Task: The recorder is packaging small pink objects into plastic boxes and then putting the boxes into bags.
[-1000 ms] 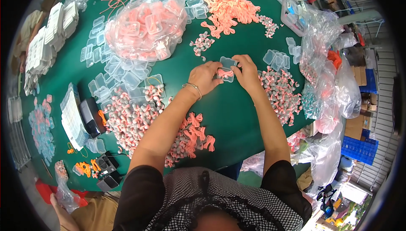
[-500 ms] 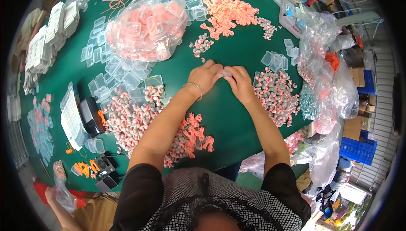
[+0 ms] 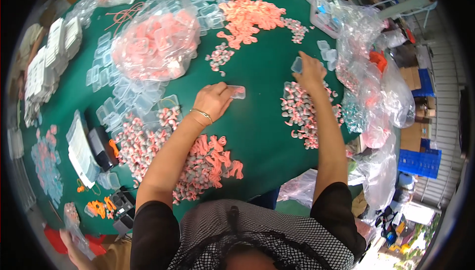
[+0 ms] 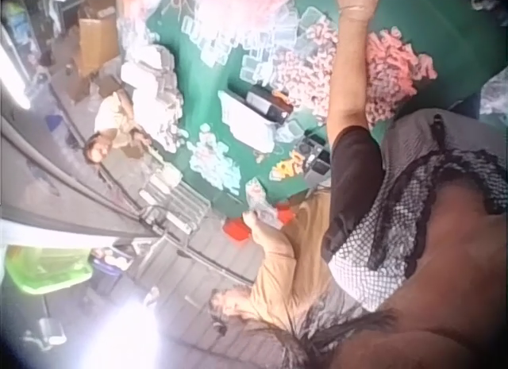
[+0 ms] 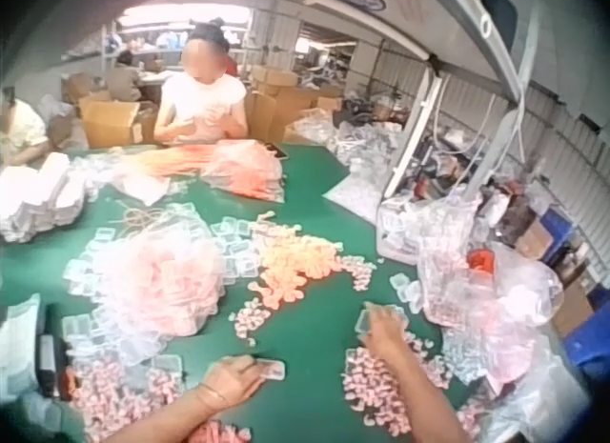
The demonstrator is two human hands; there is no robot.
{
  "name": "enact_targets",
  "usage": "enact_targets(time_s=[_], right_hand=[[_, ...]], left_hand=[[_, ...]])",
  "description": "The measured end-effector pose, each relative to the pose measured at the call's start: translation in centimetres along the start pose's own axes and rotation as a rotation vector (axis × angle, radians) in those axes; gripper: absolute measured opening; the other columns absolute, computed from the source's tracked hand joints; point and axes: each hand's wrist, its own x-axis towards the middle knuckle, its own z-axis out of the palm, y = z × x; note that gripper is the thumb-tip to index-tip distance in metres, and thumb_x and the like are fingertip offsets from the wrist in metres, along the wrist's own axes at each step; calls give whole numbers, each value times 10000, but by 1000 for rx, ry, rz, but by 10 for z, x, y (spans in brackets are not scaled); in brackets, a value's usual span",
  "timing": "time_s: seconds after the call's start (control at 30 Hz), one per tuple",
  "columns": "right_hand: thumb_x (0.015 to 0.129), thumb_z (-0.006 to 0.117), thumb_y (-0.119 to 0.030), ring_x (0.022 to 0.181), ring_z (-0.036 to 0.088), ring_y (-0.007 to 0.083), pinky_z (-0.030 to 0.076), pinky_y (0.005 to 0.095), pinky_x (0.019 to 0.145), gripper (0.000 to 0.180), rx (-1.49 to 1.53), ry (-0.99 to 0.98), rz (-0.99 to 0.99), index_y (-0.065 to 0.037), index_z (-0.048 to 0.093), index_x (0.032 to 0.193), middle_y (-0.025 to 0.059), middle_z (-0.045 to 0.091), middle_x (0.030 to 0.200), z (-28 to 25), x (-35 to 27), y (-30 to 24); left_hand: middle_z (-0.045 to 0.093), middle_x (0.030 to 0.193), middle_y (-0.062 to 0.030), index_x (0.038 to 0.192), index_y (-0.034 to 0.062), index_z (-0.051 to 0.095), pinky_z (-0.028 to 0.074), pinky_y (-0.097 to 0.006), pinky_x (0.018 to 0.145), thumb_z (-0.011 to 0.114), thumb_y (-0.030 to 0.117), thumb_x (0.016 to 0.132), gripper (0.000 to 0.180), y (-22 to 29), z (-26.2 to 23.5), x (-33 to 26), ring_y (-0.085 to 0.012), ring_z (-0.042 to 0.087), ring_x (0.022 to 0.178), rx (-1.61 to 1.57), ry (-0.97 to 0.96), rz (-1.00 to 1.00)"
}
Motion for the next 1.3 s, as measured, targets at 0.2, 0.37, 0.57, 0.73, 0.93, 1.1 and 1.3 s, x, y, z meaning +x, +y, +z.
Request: enact_targets(time_s=[0.2, 0.37, 0.57, 0.73, 0.93, 1.1, 1.3], right_hand=[[686, 756, -112, 1038, 572, 300, 431, 463, 885, 471, 141, -43, -52, -122, 614, 1136, 92, 602, 1111, -6, 16, 19], [723, 697, -31, 840, 622, 316, 492, 398, 739, 239, 545, -56, -150, -62, 636, 952, 107, 643, 925, -37, 9, -14], [709, 634, 45, 972, 594, 292, 427, 431, 900, 222, 592, 163, -663, -76, 578, 886, 78, 625, 961, -11, -28, -79], [649, 586, 64, 1032, 558, 287, 382, 468, 975, 293, 492, 1, -753, -94, 542, 892, 84, 579, 977, 9, -40, -69], [732, 622, -27, 908, 620, 292, 469, 478, 770, 191, 417, 354, -365, -97, 623, 909, 86, 633, 919, 31, 27, -18], [792, 678, -140, 844, 643, 288, 488, 448, 707, 151, 215, 322, 91, -145, 655, 941, 73, 652, 888, 55, 79, 15], [819, 654, -171, 814, 650, 298, 505, 431, 687, 157, 114, 288, 190, -152, 665, 974, 77, 655, 873, 67, 95, 18]], left_hand=[[604, 792, -83, 984, 88, 660, 495, -382, 601, 700, 182, 797, 213, 4, -10, 1, -289, 614, 690, -164, 51, -157], [616, 814, -77, 981, 108, 662, 498, -392, 605, 691, 155, 799, 190, -8, 0, 22, -294, 623, 706, -119, 104, -420], [623, 874, -83, 917, 97, 690, 528, -400, 677, 669, 95, 733, 185, -19, 26, 28, -287, 642, 777, 80, 4, -367], [612, 891, -65, 873, 90, 693, 516, -388, 634, 664, 49, 758, 125, -17, 15, 25, -277, 634, 753, -61, 32, -190], [603, 884, -85, 853, 69, 671, 513, -386, 659, 665, 36, 757, 102, -17, 14, 27, -293, 630, 775, -168, 57, -275], [596, 862, -102, 834, 64, 657, 513, -407, 678, 659, 25, 750, 93, -15, 14, 28, -315, 624, 790, -207, 24, -361], [621, 855, -107, 874, 55, 667, 521, -366, 647, 656, 9, 771, 114, -10, 18, 32, -294, 638, 740, -112, 16, -375]])
